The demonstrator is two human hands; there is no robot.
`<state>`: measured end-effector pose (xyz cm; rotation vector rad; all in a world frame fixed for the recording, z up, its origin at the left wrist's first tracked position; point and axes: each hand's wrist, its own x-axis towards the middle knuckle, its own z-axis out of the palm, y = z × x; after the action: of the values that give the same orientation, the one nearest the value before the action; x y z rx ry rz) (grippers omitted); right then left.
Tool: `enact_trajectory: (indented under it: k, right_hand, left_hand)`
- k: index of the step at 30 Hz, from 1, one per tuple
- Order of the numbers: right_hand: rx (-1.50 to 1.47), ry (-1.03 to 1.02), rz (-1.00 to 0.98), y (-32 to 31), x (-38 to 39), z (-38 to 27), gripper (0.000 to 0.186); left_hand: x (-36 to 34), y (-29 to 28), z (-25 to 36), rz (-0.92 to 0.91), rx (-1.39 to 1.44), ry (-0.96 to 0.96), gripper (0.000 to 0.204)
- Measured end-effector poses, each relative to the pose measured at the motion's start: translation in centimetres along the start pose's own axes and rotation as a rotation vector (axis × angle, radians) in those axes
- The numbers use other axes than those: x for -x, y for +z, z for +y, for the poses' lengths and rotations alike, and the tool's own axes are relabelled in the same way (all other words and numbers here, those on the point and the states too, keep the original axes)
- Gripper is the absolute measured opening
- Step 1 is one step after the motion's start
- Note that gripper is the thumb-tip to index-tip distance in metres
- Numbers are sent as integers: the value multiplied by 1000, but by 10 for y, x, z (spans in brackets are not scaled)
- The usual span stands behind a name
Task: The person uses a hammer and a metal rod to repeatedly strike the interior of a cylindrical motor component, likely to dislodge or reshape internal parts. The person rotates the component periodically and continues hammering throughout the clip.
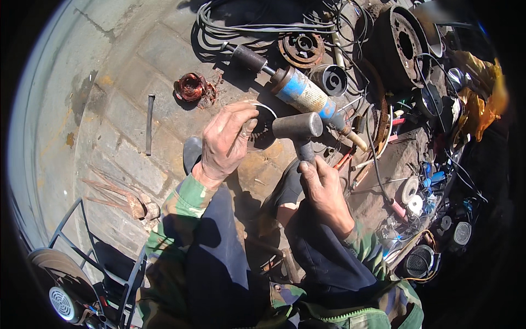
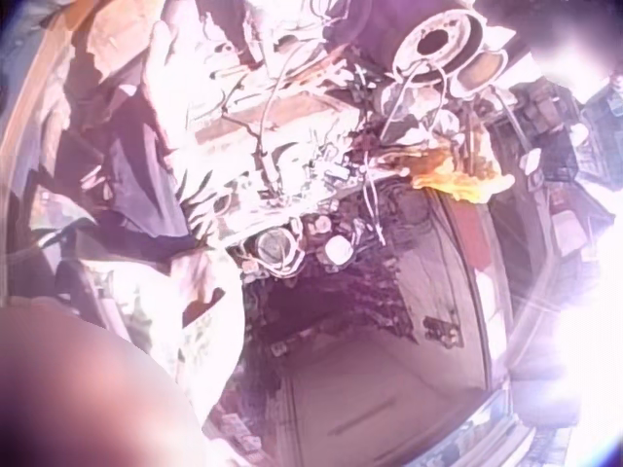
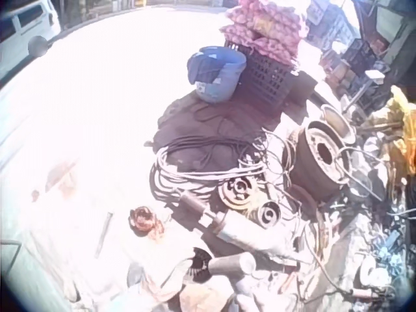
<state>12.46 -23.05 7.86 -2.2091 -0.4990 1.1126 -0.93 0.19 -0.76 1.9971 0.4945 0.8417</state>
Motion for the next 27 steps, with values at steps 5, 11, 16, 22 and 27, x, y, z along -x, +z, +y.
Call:
enact_trajectory:
  k: [5,11,16,22,27]
  right_hand:
    - [43,-34,15,0,-10,-3,39]
    - [20,48,-12,-4,-9,18,45]
    - [4,80,-43,-3,-7,18,46]
    - [-14,59,-29,-2,-8,19,45]
    - [-49,87,-28,-1,-9,24,45]
  left_hand:
    - [-25,-29,31,116,60,23,18]
    - [-34,-40,47,250,206,-70,23]
    - [-18,-31,32,221,185,-148,21]
    - [-13,-30,20,251,196,-206,20]
    - [-15,-28,18,191,159,-127,21]
